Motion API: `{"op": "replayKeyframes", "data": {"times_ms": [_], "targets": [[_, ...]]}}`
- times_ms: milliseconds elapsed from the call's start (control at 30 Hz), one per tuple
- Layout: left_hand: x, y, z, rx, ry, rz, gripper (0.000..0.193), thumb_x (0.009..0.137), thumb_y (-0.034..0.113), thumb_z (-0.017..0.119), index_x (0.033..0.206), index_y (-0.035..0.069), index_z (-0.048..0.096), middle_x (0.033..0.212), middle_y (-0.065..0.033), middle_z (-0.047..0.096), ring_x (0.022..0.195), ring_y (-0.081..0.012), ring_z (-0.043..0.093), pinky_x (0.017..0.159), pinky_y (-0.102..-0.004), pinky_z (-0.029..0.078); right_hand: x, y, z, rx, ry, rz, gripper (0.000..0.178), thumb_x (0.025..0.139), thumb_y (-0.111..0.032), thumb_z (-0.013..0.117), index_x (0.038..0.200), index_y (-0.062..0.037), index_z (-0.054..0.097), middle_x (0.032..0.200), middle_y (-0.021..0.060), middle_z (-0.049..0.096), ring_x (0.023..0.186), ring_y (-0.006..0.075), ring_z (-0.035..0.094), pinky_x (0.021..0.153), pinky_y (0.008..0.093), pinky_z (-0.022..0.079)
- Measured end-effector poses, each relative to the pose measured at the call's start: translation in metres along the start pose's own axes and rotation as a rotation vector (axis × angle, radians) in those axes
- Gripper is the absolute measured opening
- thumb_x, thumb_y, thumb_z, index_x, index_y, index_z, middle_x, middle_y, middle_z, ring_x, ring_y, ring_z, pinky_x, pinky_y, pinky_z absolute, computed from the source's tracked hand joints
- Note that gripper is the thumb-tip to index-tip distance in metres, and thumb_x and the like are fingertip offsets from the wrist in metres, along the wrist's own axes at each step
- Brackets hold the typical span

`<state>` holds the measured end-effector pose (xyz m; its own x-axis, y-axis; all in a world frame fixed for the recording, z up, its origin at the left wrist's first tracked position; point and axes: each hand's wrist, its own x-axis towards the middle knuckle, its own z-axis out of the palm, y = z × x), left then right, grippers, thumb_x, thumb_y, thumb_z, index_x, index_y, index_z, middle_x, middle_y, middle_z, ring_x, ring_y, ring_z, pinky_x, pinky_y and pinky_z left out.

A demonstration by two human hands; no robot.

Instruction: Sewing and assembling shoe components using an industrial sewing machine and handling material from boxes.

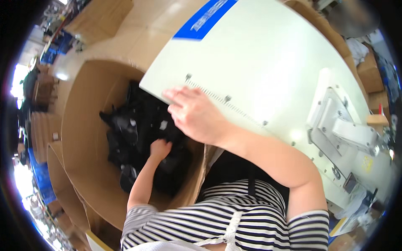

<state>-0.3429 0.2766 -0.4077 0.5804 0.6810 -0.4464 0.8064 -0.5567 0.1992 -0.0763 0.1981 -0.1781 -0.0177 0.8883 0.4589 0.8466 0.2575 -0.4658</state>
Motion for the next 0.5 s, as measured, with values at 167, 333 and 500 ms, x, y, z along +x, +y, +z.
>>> {"op": "replayKeyframes", "data": {"times_ms": [167, 333, 500], "targets": [[-0.114, 0.013, -0.216, -0.165, 0.262, 0.131, 0.019, 0.071, 0.017, 0.057, 0.069, -0.002, 0.062, 0.07, -0.0239, 0.059, 0.07, -0.0417, 0.06, 0.062, -0.0456, 0.048, -0.012, -0.002, -0.009, -0.118, -0.022, -0.095, 0.054, 0.078, -0.012, 0.063, 0.128, -0.0002, 0.048, 0.132, 0.0162, 0.048, 0.122, 0.0288, 0.046, 0.1, 0.0414, 0.036], [-0.225, 0.06, -0.356, -0.315, 0.533, 0.54, 0.04, 0.078, 0.02, 0.062, 0.052, -0.003, 0.041, 0.047, -0.0136, 0.035, 0.04, -0.0299, 0.033, 0.042, -0.0382, 0.024, -0.01, -0.037, -0.05, 0.014, -0.002, -0.165, 0.091, 0.067, -0.014, 0.076, 0.142, -0.0016, 0.025, 0.147, 0.0193, 0.028, 0.136, 0.036, 0.027, 0.109, 0.0438, 0.027], [-0.218, 0.093, -0.378, -0.597, 0.478, 0.643, 0.017, 0.078, 0.012, 0.058, 0.086, -0.002, 0.053, 0.081, -0.0085, 0.057, 0.066, -0.016, 0.049, 0.061, -0.0283, 0.041, -0.029, -0.042, -0.133, 0.313, 0.416, -0.206, 0.087, 0.063, -0.005, 0.078, 0.137, -0.0049, 0.033, 0.137, 0.017, 0.042, 0.128, 0.0344, 0.039, 0.106, 0.0424, 0.032]]}}
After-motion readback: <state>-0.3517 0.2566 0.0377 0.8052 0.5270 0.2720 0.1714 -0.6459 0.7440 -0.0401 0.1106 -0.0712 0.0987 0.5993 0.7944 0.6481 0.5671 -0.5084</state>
